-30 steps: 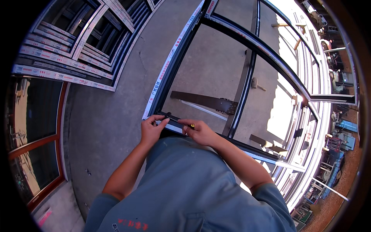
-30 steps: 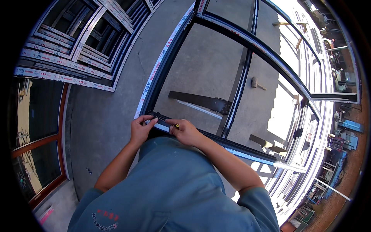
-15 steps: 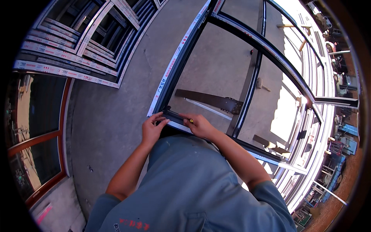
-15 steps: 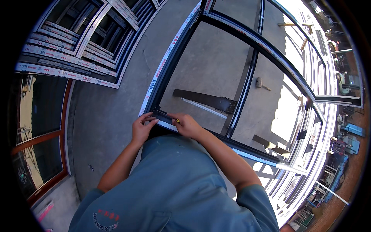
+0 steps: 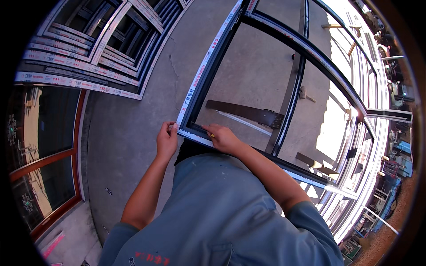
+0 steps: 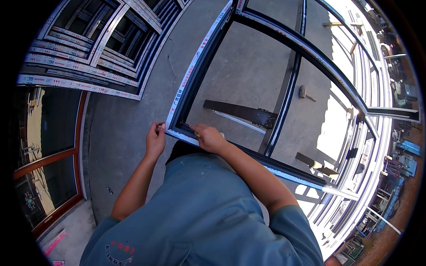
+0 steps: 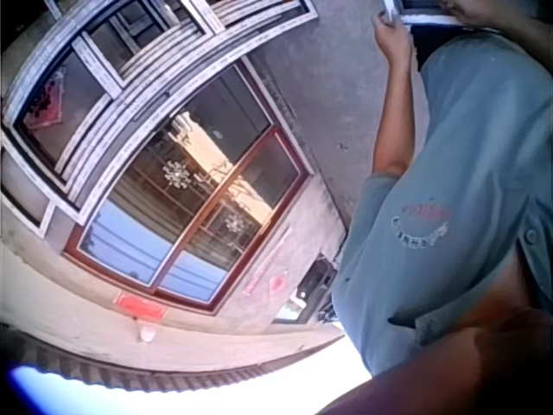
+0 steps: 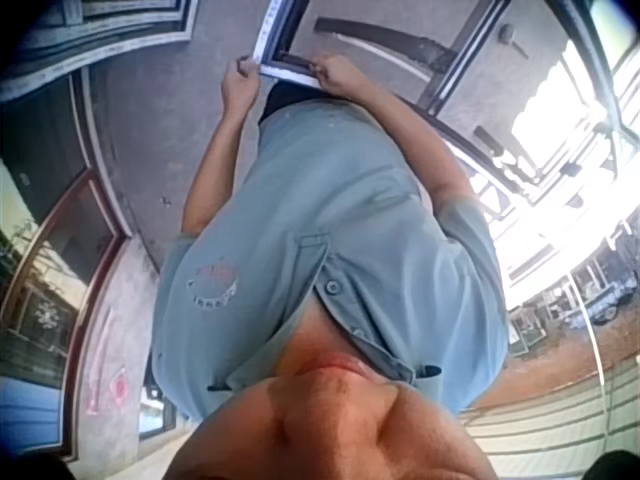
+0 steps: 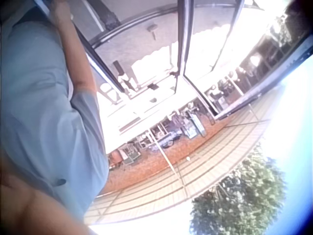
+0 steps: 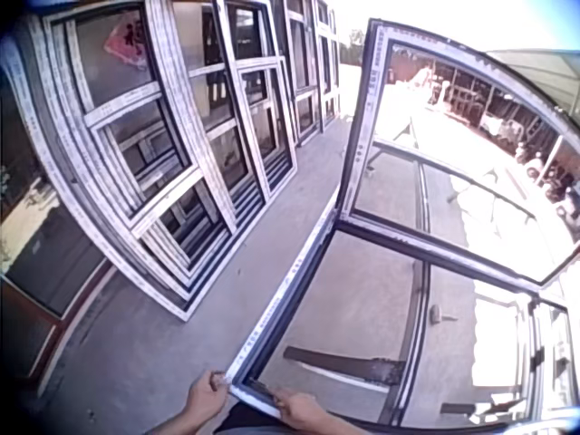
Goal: The person assembles a metal window frame by reaching into a bucket, taking out small metal connectors, and inserting them into the tracks of the metal frame using a screwdriver.
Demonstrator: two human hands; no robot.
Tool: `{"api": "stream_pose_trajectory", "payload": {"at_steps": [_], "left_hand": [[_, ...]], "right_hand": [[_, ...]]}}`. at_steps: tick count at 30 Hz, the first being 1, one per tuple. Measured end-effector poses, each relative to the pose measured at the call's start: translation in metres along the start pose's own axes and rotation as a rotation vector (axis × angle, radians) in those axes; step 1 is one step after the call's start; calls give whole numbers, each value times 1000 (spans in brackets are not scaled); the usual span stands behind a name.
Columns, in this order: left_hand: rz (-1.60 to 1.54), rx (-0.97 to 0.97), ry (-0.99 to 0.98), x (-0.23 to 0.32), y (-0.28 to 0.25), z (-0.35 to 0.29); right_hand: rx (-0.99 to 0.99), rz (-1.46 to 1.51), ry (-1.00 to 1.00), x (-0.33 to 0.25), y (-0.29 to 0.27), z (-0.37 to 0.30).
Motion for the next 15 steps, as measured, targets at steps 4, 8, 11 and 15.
{"api": "stream_pose_trajectory", "payload": {"at_steps": [4,8,11,15], "left_hand": [[540,88,-3,14,3,4],[639,26,-84,17,14,12],[618,-51,-183,31,16,17],[639,-56,-186,28,17,23]], "right_hand": [[-9,-30,10,-5,-1,1],[-8,-73,22,-7,0,4],[-5,-86,37,-7,-1,4],[-10,-96,31,-9,-2,6]]}}
Point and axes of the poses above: each hand's wrist, its own z-axis towards the middle knuckle, its own y-axis out of the palm, x = y × z, the point moved 6 cm from there along z, towards the middle knuckle, and after that the axes turned 13 degrees about -x, right-handed, at the moved point
